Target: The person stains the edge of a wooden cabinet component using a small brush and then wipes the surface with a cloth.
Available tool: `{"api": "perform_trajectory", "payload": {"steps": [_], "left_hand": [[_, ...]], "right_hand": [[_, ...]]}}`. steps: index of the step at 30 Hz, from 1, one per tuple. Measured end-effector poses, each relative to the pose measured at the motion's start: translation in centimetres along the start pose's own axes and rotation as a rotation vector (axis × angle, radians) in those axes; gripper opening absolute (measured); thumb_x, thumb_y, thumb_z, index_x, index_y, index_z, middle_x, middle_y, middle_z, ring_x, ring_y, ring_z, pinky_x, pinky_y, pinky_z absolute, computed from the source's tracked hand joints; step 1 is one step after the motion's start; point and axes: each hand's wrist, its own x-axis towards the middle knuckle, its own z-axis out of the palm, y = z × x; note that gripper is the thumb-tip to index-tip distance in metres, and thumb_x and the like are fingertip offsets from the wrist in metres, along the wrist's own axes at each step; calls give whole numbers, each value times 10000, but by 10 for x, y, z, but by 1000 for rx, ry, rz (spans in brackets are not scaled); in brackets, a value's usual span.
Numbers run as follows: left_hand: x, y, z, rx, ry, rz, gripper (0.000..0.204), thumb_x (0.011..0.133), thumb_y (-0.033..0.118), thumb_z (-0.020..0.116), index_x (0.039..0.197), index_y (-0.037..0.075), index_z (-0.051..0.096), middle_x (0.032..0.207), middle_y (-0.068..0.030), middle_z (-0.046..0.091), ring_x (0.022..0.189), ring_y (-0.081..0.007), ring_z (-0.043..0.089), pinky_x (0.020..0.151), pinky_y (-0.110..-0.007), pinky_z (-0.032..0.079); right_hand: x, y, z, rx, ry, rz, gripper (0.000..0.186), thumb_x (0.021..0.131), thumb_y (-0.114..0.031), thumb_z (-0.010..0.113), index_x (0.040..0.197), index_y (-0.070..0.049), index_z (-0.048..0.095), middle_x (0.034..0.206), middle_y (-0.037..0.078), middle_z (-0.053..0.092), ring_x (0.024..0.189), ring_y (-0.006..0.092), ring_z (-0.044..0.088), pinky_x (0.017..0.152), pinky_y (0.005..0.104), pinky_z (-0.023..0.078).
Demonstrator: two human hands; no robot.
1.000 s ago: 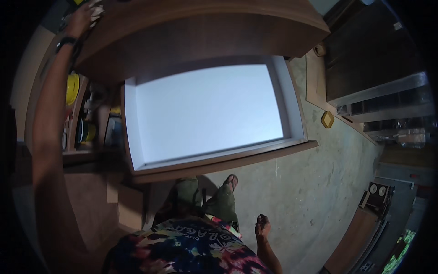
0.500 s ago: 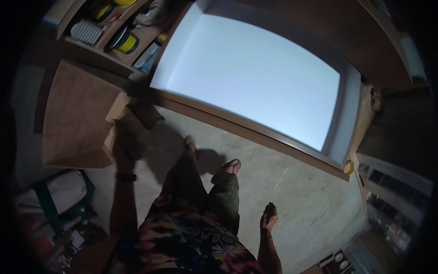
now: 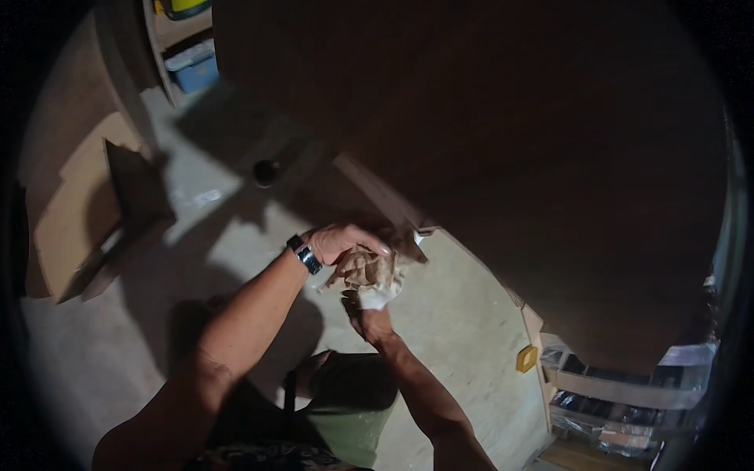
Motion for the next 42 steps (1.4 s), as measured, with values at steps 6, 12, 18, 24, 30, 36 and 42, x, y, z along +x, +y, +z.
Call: {"api": "perform_trajectory", "payload": {"steps": [6, 12, 18, 24, 30, 36, 42], "left_hand": [[33, 27, 11, 320, -559, 45, 313, 840, 227, 823, 1022, -8, 724, 935, -31, 728, 885, -123, 660, 823, -294, 511], [41, 2, 35, 246, -366, 432, 225, 969, 125, 722, 1162, 11, 738, 1043, -16, 755, 971, -87, 655, 898, -269, 511], [40, -12, 89, -460, -210, 538, 266, 1048, 95, 608, 1297, 11, 649, 1225, -26, 709, 1106, -86, 634, 989, -277, 510], [33, -29, 131, -491, -165, 493, 194, 1071, 129, 553, 1207, 5, 615, 1043, -44, 675, 939, -125, 599, 895, -324, 499], [23, -45, 156, -492, -186, 485, 199, 1096, 181, 577, 1184, 19, 653, 986, 6, 677, 885, -69, 591, 810, -279, 504], [30, -46, 185, -548, -145, 547, 196, 1101, 174, 586, 1204, 34, 676, 1037, 40, 674, 943, -36, 586, 841, -241, 509], [18, -22, 217, -367, -115, 602, 212, 1097, 101, 554, 1269, -1, 623, 1063, -20, 677, 961, -82, 608, 884, -284, 522]], "right_hand": [[51, 67, 68, 266, -571, 292, 285, 981, -215, 655, 1233, -104, 726, 1231, 120, 743, 1082, 335, 702, 938, 475, 550], [39, 81, 65, 85, -441, 323, 339, 957, -250, 663, 1250, -83, 688, 1191, 142, 704, 1106, 327, 651, 961, 431, 517], [39, 81, 44, 33, -407, 419, 314, 981, -328, 647, 1105, -48, 716, 955, 110, 691, 908, 253, 635, 844, 412, 517], [43, 59, 39, 51, -373, 574, 384, 1003, -393, 631, 990, -25, 740, 773, 86, 687, 749, 190, 625, 745, 397, 519], [53, 32, 26, 89, -352, 772, 358, 1014, -379, 622, 984, -46, 752, 805, 83, 707, 756, 179, 634, 741, 385, 527], [48, 42, 37, 222, -234, 677, 309, 996, -327, 656, 943, -31, 725, 761, 50, 661, 735, 153, 623, 712, 353, 518], [43, 36, 25, 140, -188, 707, 327, 1022, -338, 637, 983, -26, 725, 776, 53, 669, 765, 166, 630, 735, 362, 525]]}}
